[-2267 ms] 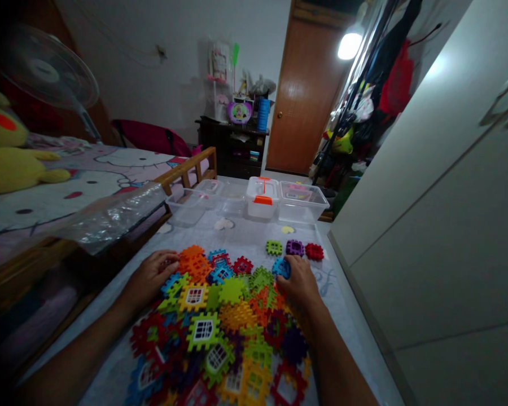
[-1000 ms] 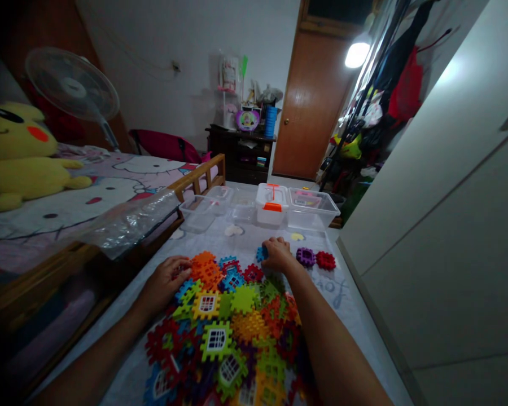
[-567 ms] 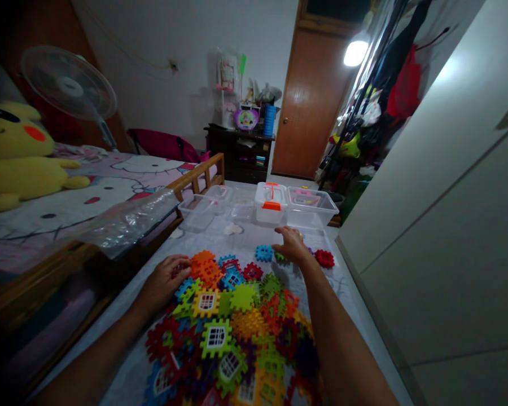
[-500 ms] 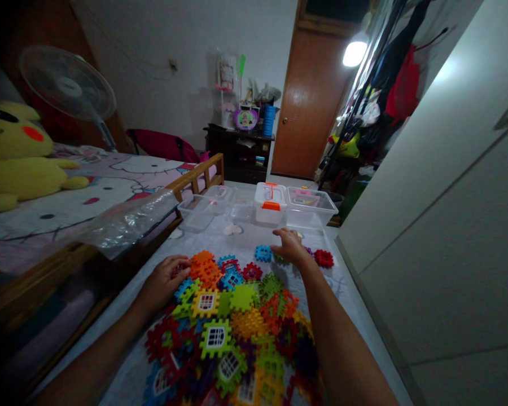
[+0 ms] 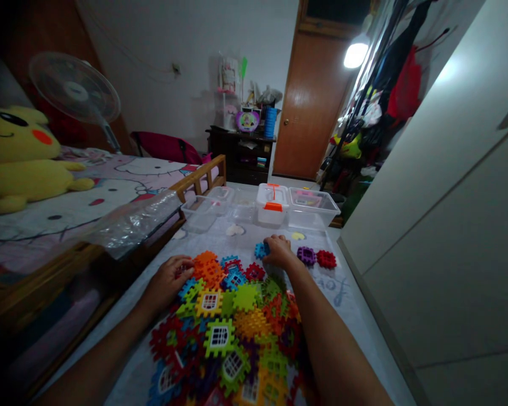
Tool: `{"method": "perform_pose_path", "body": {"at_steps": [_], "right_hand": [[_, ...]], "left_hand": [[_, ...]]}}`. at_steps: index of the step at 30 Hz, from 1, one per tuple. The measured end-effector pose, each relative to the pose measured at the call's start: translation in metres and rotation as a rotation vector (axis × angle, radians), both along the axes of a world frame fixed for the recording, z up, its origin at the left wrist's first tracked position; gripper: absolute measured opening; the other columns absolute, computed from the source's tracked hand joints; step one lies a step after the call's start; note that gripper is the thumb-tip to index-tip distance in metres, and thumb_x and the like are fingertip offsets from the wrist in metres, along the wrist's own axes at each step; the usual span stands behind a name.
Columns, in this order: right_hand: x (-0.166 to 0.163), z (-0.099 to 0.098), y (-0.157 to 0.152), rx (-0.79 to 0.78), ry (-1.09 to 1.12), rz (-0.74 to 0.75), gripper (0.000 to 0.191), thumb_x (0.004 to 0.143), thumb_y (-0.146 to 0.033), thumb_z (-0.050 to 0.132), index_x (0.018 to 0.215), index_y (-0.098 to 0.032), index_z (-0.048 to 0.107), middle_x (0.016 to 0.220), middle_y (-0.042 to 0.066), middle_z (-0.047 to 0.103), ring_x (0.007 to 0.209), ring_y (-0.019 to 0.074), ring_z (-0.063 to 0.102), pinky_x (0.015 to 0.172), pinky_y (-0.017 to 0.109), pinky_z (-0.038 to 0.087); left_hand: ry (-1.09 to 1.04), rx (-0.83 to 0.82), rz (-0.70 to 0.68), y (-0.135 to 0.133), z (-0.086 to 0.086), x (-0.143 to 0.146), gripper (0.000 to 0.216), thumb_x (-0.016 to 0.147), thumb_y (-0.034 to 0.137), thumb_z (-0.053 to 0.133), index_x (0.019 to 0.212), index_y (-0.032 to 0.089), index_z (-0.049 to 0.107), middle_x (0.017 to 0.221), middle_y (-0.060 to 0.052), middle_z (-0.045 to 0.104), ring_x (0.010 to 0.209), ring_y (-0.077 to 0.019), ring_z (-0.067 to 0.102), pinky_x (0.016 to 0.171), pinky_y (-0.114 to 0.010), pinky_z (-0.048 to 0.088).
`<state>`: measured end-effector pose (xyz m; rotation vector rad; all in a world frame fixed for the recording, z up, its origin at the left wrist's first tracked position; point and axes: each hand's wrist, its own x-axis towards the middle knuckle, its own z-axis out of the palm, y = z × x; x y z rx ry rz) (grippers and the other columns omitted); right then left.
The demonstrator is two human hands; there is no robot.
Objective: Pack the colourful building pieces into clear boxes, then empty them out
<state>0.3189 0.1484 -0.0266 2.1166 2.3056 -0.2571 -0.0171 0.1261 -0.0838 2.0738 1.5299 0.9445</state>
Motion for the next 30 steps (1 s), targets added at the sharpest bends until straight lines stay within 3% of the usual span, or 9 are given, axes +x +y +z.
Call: {"method": "perform_pose_path", "body": {"at_steps": [11, 16, 21, 30], "right_hand": [[0.0, 0.007, -0.0029, -0.043, -0.031, -0.02, 0.051, 0.069, -0.032, 0.071, 0.118, -0.023, 0.062, 0.123, 0.011, 0.059, 0.114, 0.031, 0.049, 0.087, 0.038, 0.036], [0.0004, 0.0053, -0.0016, -0.053, -0.042, -0.034, 0.059, 0.066, -0.038, 0.073, 0.122, -0.022, 0.06, 0.123, 0.012, 0.059, 0.114, 0.0326, 0.048, 0.088, 0.039, 0.037], [-0.0023, 0.0036, 0.0018, -0.056, -0.05, -0.039, 0.051, 0.068, -0.035, 0.069, 0.115, -0.02, 0.063, 0.119, 0.014, 0.06, 0.111, 0.0329, 0.05, 0.087, 0.04, 0.038], [0.0013, 0.0034, 0.0016, -0.047, -0.044, -0.03, 0.051, 0.067, -0.036, 0.07, 0.116, -0.02, 0.063, 0.12, 0.013, 0.06, 0.111, 0.0322, 0.05, 0.089, 0.04, 0.037]], "left_hand": [[0.007, -0.009, -0.002, -0.0004, 0.0032, 0.0016, 0.027, 0.082, 0.04, 0.051, 0.089, 0.02, 0.068, 0.107, -0.008, 0.064, 0.105, -0.0257, 0.059, 0.099, -0.042, 0.045], [0.017, 0.0, 0.002, -0.0004, 0.0029, 0.0014, 0.026, 0.082, 0.039, 0.05, 0.087, 0.021, 0.068, 0.107, -0.007, 0.064, 0.105, -0.0257, 0.059, 0.099, -0.043, 0.044], [0.012, 0.007, 0.008, -0.0009, 0.0026, 0.0019, 0.026, 0.082, 0.038, 0.051, 0.088, 0.021, 0.068, 0.107, -0.007, 0.064, 0.104, -0.0256, 0.059, 0.098, -0.042, 0.045], [0.012, -0.015, 0.001, 0.0004, 0.0011, 0.0015, 0.027, 0.082, 0.039, 0.05, 0.089, 0.02, 0.068, 0.109, -0.008, 0.063, 0.107, -0.026, 0.058, 0.099, -0.043, 0.043]]}}
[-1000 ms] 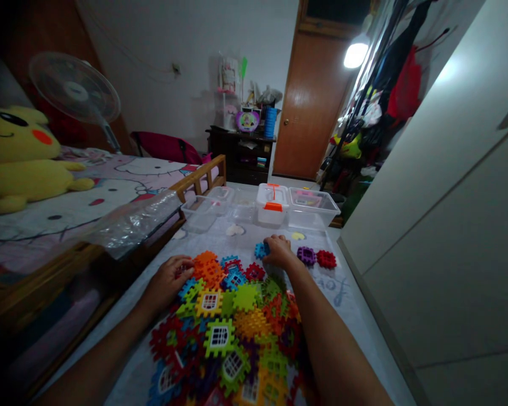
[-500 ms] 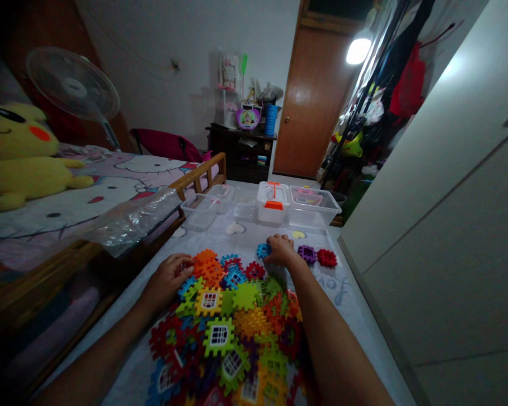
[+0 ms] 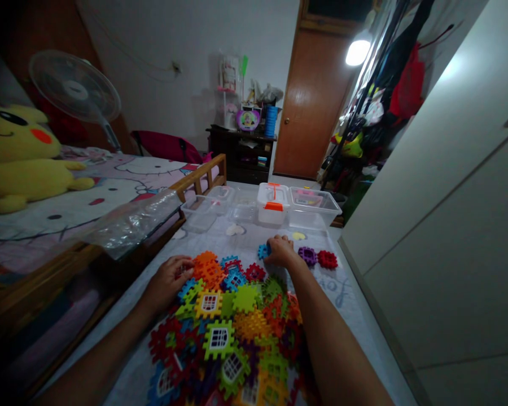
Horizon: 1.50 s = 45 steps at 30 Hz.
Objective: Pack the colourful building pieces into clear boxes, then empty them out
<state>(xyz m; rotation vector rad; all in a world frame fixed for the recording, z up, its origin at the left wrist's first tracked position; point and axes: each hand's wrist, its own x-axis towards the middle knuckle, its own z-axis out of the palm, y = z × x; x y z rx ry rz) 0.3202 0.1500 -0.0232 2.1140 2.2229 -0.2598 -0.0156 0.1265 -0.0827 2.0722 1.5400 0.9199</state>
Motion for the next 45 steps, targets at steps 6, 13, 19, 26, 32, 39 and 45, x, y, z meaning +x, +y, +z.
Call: {"method": "perform_pose_path", "body": {"at_steps": [6, 13, 19, 26, 32, 39, 45], "right_hand": [[0.002, -0.002, 0.002, -0.001, -0.012, 0.009, 0.051, 0.066, -0.039, 0.071, 0.113, -0.02, 0.066, 0.118, 0.014, 0.06, 0.111, 0.0338, 0.049, 0.087, 0.041, 0.038], [0.0, -0.007, 0.005, 0.021, -0.002, 0.013, 0.05, 0.064, -0.035, 0.071, 0.111, -0.017, 0.066, 0.115, 0.015, 0.06, 0.11, 0.0339, 0.05, 0.088, 0.042, 0.038], [0.0, -0.003, 0.003, 0.07, 0.079, -0.002, 0.049, 0.06, -0.032, 0.077, 0.106, -0.019, 0.068, 0.113, 0.014, 0.063, 0.109, 0.0333, 0.052, 0.09, 0.042, 0.041], [0.041, 0.032, -0.017, 0.391, 0.344, -0.084, 0.045, 0.084, -0.036, 0.059, 0.125, -0.018, 0.056, 0.119, 0.014, 0.062, 0.107, 0.0241, 0.06, 0.087, 0.039, 0.049], [0.045, 0.035, -0.06, 0.393, 0.655, -0.087, 0.032, 0.082, -0.033, 0.059, 0.11, -0.018, 0.063, 0.095, 0.008, 0.071, 0.082, 0.0189, 0.066, 0.074, 0.033, 0.053], [0.007, 0.026, -0.094, 0.138, 0.446, 0.043, 0.027, 0.081, -0.017, 0.055, 0.105, -0.018, 0.067, 0.091, 0.007, 0.071, 0.08, 0.0182, 0.065, 0.077, 0.032, 0.05], [-0.033, 0.03, -0.114, 0.075, 0.481, 0.308, 0.044, 0.078, -0.029, 0.067, 0.121, -0.019, 0.061, 0.123, 0.012, 0.062, 0.116, 0.0259, 0.053, 0.102, 0.041, 0.04]], "left_hand": [[-0.003, 0.013, 0.001, -0.001, 0.001, 0.0, 0.027, 0.082, 0.04, 0.05, 0.089, 0.02, 0.068, 0.108, -0.008, 0.063, 0.106, -0.0261, 0.059, 0.099, -0.043, 0.045], [-0.005, 0.018, -0.001, -0.001, 0.001, 0.0, 0.027, 0.082, 0.039, 0.051, 0.088, 0.02, 0.069, 0.107, -0.008, 0.064, 0.105, -0.0259, 0.059, 0.099, -0.043, 0.045], [-0.009, -0.003, -0.006, -0.001, 0.001, 0.001, 0.027, 0.082, 0.039, 0.05, 0.089, 0.02, 0.068, 0.108, -0.008, 0.063, 0.105, -0.0259, 0.058, 0.098, -0.043, 0.044], [-0.009, 0.008, -0.004, -0.002, 0.002, 0.0, 0.027, 0.082, 0.04, 0.05, 0.088, 0.021, 0.068, 0.109, -0.007, 0.064, 0.106, -0.0254, 0.058, 0.1, -0.044, 0.043], [-0.001, 0.012, -0.014, -0.001, 0.0, -0.001, 0.027, 0.082, 0.041, 0.05, 0.088, 0.021, 0.068, 0.108, -0.007, 0.064, 0.106, -0.0253, 0.058, 0.1, -0.042, 0.043], [-0.005, 0.014, -0.013, -0.002, 0.003, 0.0, 0.025, 0.082, 0.039, 0.051, 0.088, 0.021, 0.068, 0.107, -0.007, 0.064, 0.106, -0.0248, 0.058, 0.099, -0.042, 0.044], [-0.009, -0.001, -0.012, -0.004, 0.006, 0.003, 0.024, 0.082, 0.035, 0.05, 0.088, 0.02, 0.068, 0.107, -0.007, 0.063, 0.103, -0.0243, 0.058, 0.097, -0.042, 0.044]]}}
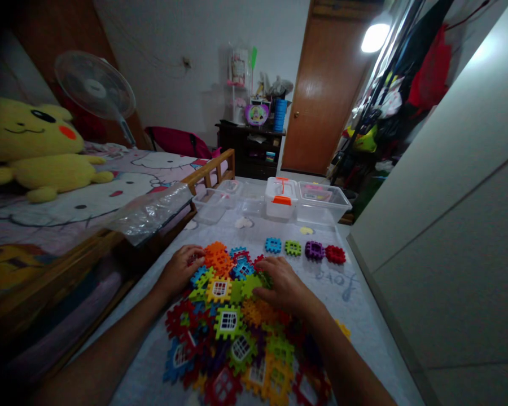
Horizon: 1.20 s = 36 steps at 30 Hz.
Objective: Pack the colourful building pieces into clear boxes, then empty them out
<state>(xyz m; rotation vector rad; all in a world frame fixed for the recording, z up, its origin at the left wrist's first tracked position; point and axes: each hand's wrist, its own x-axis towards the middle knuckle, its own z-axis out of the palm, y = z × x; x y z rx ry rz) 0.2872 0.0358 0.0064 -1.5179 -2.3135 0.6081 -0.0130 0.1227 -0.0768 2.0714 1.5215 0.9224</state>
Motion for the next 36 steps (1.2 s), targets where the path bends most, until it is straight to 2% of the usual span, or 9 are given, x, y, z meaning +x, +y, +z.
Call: {"method": "perform_pose_path", "body": {"at_steps": [3, 7, 10, 14, 20, 28, 31, 33, 36], "right_hand": [[-0.013, -0.001, -0.005, -0.005, -0.063, 0.045, 0.064, 0.072, -0.033, 0.074, 0.13, -0.016, 0.055, 0.129, 0.015, 0.059, 0.119, 0.0302, 0.05, 0.103, 0.045, 0.038], [-0.016, -0.007, -0.007, 0.038, -0.051, 0.025, 0.056, 0.072, -0.021, 0.069, 0.127, -0.015, 0.056, 0.125, 0.015, 0.06, 0.116, 0.0278, 0.053, 0.103, 0.043, 0.04], [-0.004, -0.011, -0.006, 0.08, 0.028, -0.043, 0.056, 0.074, -0.022, 0.065, 0.129, -0.018, 0.054, 0.129, 0.013, 0.059, 0.121, 0.0266, 0.052, 0.105, 0.043, 0.039], [0.031, -0.013, -0.005, 0.09, 0.03, -0.194, 0.054, 0.076, -0.025, 0.062, 0.129, -0.021, 0.053, 0.13, 0.012, 0.058, 0.121, 0.0263, 0.053, 0.104, 0.045, 0.04], [0.087, -0.011, -0.009, 0.051, -0.187, -0.357, 0.051, 0.073, -0.02, 0.061, 0.124, -0.018, 0.058, 0.125, 0.013, 0.061, 0.116, 0.0271, 0.056, 0.102, 0.042, 0.041], [0.09, -0.019, -0.004, -0.167, -0.515, -0.387, 0.043, 0.069, -0.021, 0.069, 0.112, -0.019, 0.066, 0.113, 0.015, 0.06, 0.105, 0.031, 0.056, 0.087, 0.039, 0.042], [0.096, -0.021, -0.003, -0.14, -0.448, -0.379, 0.046, 0.068, -0.019, 0.071, 0.113, -0.019, 0.065, 0.112, 0.013, 0.06, 0.104, 0.0285, 0.056, 0.088, 0.037, 0.042], [0.098, -0.019, -0.004, -0.076, -0.32, -0.359, 0.047, 0.07, -0.016, 0.067, 0.117, -0.019, 0.062, 0.114, 0.011, 0.06, 0.101, 0.0242, 0.058, 0.088, 0.035, 0.044], [0.088, -0.013, -0.005, -0.003, -0.09, -0.306, 0.034, 0.079, -0.017, 0.059, 0.113, -0.019, 0.061, 0.106, 0.008, 0.063, 0.087, 0.018, 0.061, 0.081, 0.032, 0.048]], "left_hand": [[-0.002, 0.007, 0.004, 0.0, 0.0, 0.0, 0.023, 0.081, 0.035, 0.051, 0.087, 0.021, 0.068, 0.107, -0.007, 0.063, 0.103, -0.0239, 0.058, 0.097, -0.041, 0.045], [0.006, 0.009, 0.002, 0.0, 0.001, 0.0, 0.023, 0.082, 0.034, 0.051, 0.087, 0.02, 0.068, 0.106, -0.008, 0.063, 0.103, -0.0245, 0.058, 0.098, -0.041, 0.044], [0.009, 0.008, 0.005, -0.001, 0.002, 0.0, 0.023, 0.082, 0.034, 0.05, 0.087, 0.02, 0.068, 0.106, -0.007, 0.063, 0.103, -0.0243, 0.058, 0.098, -0.041, 0.044], [0.0, 0.002, -0.007, 0.0, 0.0, -0.001, 0.024, 0.082, 0.035, 0.05, 0.089, 0.02, 0.068, 0.106, -0.008, 0.063, 0.103, -0.0243, 0.059, 0.096, -0.041, 0.046], [0.021, 0.006, 0.0, 0.002, -0.002, -0.002, 0.026, 0.081, 0.038, 0.05, 0.089, 0.02, 0.068, 0.108, -0.008, 0.063, 0.105, -0.0257, 0.059, 0.098, -0.042, 0.045], [0.035, -0.004, 0.0, 0.004, -0.004, -0.004, 0.03, 0.081, 0.042, 0.05, 0.089, 0.021, 0.069, 0.11, -0.008, 0.064, 0.104, -0.0263, 0.059, 0.098, -0.043, 0.044], [0.023, -0.006, 0.009, 0.005, -0.005, -0.004, 0.03, 0.08, 0.043, 0.05, 0.088, 0.021, 0.068, 0.109, -0.007, 0.063, 0.104, -0.0258, 0.059, 0.097, -0.041, 0.046], [0.018, -0.007, 0.01, 0.005, -0.005, -0.004, 0.03, 0.08, 0.044, 0.05, 0.087, 0.021, 0.068, 0.108, -0.007, 0.064, 0.104, -0.0254, 0.059, 0.097, -0.04, 0.046], [0.018, -0.003, 0.001, 0.005, -0.005, -0.004, 0.029, 0.08, 0.044, 0.05, 0.086, 0.022, 0.068, 0.107, -0.007, 0.064, 0.103, -0.025, 0.059, 0.097, -0.04, 0.046]]}}
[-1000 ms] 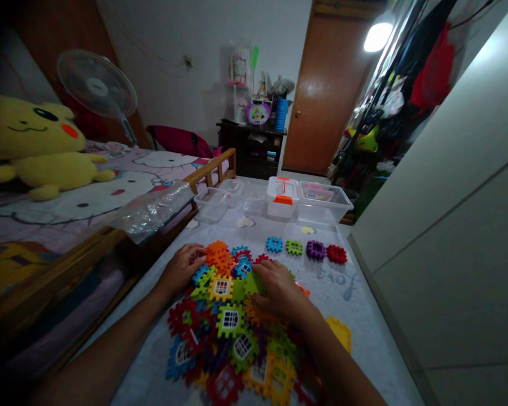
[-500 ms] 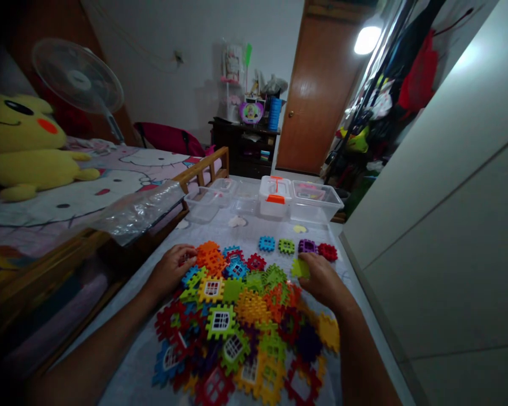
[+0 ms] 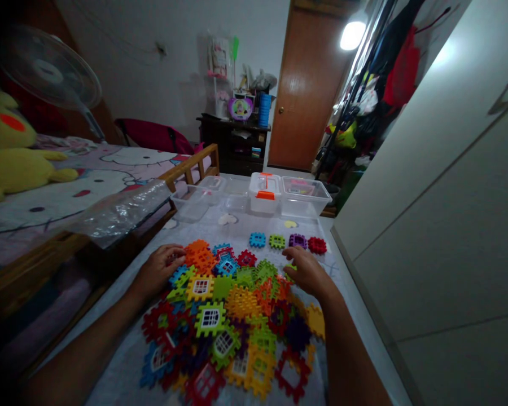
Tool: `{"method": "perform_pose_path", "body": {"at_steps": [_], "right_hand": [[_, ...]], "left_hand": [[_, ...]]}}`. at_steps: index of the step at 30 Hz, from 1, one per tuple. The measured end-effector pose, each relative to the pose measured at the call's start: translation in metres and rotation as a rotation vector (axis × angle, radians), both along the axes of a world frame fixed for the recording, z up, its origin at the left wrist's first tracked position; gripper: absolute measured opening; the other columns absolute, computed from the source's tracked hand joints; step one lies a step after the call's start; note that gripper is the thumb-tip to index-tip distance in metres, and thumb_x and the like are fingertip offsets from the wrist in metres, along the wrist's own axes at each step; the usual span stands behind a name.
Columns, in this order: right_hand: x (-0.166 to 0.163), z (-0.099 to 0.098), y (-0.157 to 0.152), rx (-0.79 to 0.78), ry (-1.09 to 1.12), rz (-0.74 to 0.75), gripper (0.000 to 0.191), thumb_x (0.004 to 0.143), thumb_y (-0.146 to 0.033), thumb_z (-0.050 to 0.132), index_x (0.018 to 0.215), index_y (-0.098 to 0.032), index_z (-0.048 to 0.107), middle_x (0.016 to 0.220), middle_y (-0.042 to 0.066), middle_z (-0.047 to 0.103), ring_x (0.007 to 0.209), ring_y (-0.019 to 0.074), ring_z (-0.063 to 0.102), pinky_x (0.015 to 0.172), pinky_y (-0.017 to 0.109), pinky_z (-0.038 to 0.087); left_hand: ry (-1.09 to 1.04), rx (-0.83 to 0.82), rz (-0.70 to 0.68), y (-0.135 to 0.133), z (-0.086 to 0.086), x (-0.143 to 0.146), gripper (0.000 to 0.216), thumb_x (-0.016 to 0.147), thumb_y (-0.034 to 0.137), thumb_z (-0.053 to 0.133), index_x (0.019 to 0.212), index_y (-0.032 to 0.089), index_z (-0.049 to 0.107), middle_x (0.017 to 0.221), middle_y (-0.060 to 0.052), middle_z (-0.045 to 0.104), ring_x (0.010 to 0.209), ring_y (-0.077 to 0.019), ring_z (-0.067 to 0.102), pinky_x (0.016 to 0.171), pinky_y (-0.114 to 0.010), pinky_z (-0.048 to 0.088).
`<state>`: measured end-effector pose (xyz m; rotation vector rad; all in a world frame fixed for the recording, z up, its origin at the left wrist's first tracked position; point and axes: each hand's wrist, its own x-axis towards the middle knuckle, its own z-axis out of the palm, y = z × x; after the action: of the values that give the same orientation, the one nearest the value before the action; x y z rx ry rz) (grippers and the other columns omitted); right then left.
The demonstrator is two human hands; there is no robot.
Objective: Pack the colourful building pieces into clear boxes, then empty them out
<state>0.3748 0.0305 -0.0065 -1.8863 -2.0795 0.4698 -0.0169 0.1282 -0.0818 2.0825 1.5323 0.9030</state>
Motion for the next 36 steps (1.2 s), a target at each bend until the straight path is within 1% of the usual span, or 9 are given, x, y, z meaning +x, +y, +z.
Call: {"method": "perform_pose_path", "body": {"at_steps": [4, 11, 15, 19, 21, 25, 27, 30, 36], "right_hand": [[-0.04, 0.005, -0.002, 0.058, 0.099, 0.136, 0.02, 0.084, -0.024, 0.059, 0.102, -0.019, 0.064, 0.1, 0.007, 0.065, 0.093, 0.0196, 0.06, 0.085, 0.033, 0.047], [-0.081, -0.007, -0.005, 0.047, 0.043, 0.233, 0.031, 0.081, -0.021, 0.063, 0.111, -0.019, 0.065, 0.108, 0.009, 0.06, 0.103, 0.0234, 0.052, 0.093, 0.037, 0.042], [-0.081, -0.012, -0.004, 0.062, 0.102, 0.227, 0.02, 0.077, -0.015, 0.062, 0.096, -0.02, 0.068, 0.102, 0.007, 0.057, 0.1, 0.0221, 0.051, 0.092, 0.036, 0.042], [-0.074, -0.009, -0.001, 0.045, 0.32, 0.206, 0.009, 0.077, -0.016, 0.06, 0.085, -0.02, 0.062, 0.09, 0.003, 0.058, 0.088, 0.0175, 0.054, 0.082, 0.031, 0.044], [-0.062, -0.003, 0.001, 0.009, 0.473, 0.131, 0.005, 0.079, -0.023, 0.058, 0.084, -0.021, 0.059, 0.079, 0.0, 0.057, 0.075, 0.0146, 0.053, 0.07, 0.027, 0.043], [-0.023, 0.014, 0.002, 0.056, 0.682, -0.079, 0.019, 0.077, -0.038, 0.061, 0.085, -0.022, 0.055, 0.068, -0.004, 0.05, 0.062, 0.0127, 0.048, 0.059, 0.025, 0.039], [-0.004, 0.021, -0.002, 0.115, 0.603, -0.146, 0.017, 0.076, -0.036, 0.061, 0.082, -0.022, 0.054, 0.068, -0.004, 0.051, 0.062, 0.0131, 0.048, 0.058, 0.026, 0.038], [0.013, 0.023, -0.009, 0.201, 0.293, -0.204, 0.005, 0.076, -0.025, 0.057, 0.077, -0.022, 0.054, 0.069, -0.002, 0.052, 0.062, 0.0138, 0.048, 0.059, 0.027, 0.037], [0.023, -0.009, -0.025, 0.188, -0.021, -0.099, 0.018, 0.069, -0.004, 0.048, 0.074, -0.021, 0.049, 0.082, 0.002, 0.053, 0.073, 0.016, 0.052, 0.068, 0.027, 0.042]], "left_hand": [[0.007, 0.007, -0.004, 0.0, 0.0, -0.001, 0.029, 0.08, 0.044, 0.051, 0.086, 0.022, 0.068, 0.106, -0.007, 0.064, 0.103, -0.0249, 0.059, 0.098, -0.04, 0.045], [0.016, 0.013, -0.012, -0.001, 0.001, 0.0, 0.029, 0.08, 0.042, 0.05, 0.089, 0.021, 0.068, 0.108, -0.007, 0.063, 0.104, -0.0253, 0.059, 0.098, -0.041, 0.045], [0.02, 0.017, -0.018, -0.002, 0.002, 0.0, 0.029, 0.081, 0.042, 0.05, 0.088, 0.021, 0.068, 0.107, -0.007, 0.063, 0.103, -0.025, 0.059, 0.098, -0.041, 0.045], [0.02, 0.015, -0.015, -0.001, 0.001, -0.001, 0.03, 0.081, 0.043, 0.05, 0.089, 0.02, 0.068, 0.108, -0.008, 0.063, 0.104, -0.0251, 0.059, 0.098, -0.041, 0.045], [0.016, 0.022, -0.009, -0.001, 0.0, -0.001, 0.03, 0.081, 0.043, 0.05, 0.089, 0.02, 0.068, 0.107, -0.008, 0.063, 0.104, -0.0249, 0.059, 0.099, -0.04, 0.045], [0.02, 0.016, -0.011, 0.001, -0.001, -0.002, 0.032, 0.081, 0.045, 0.049, 0.088, 0.02, 0.068, 0.107, -0.008, 0.063, 0.103, -0.0251, 0.059, 0.098, -0.041, 0.045], [0.023, 0.014, -0.018, 0.001, -0.002, -0.002, 0.033, 0.081, 0.046, 0.049, 0.089, 0.02, 0.069, 0.107, -0.008, 0.063, 0.103, -0.0253, 0.059, 0.098, -0.041, 0.045], [0.022, 0.016, -0.025, 0.002, -0.003, -0.003, 0.034, 0.081, 0.048, 0.05, 0.089, 0.02, 0.069, 0.107, -0.008, 0.064, 0.102, -0.0252, 0.06, 0.096, -0.04, 0.047], [0.028, 0.035, -0.022, 0.002, -0.004, -0.004, 0.035, 0.081, 0.049, 0.049, 0.089, 0.021, 0.069, 0.106, -0.007, 0.064, 0.101, -0.0249, 0.061, 0.096, -0.04, 0.047]]}}
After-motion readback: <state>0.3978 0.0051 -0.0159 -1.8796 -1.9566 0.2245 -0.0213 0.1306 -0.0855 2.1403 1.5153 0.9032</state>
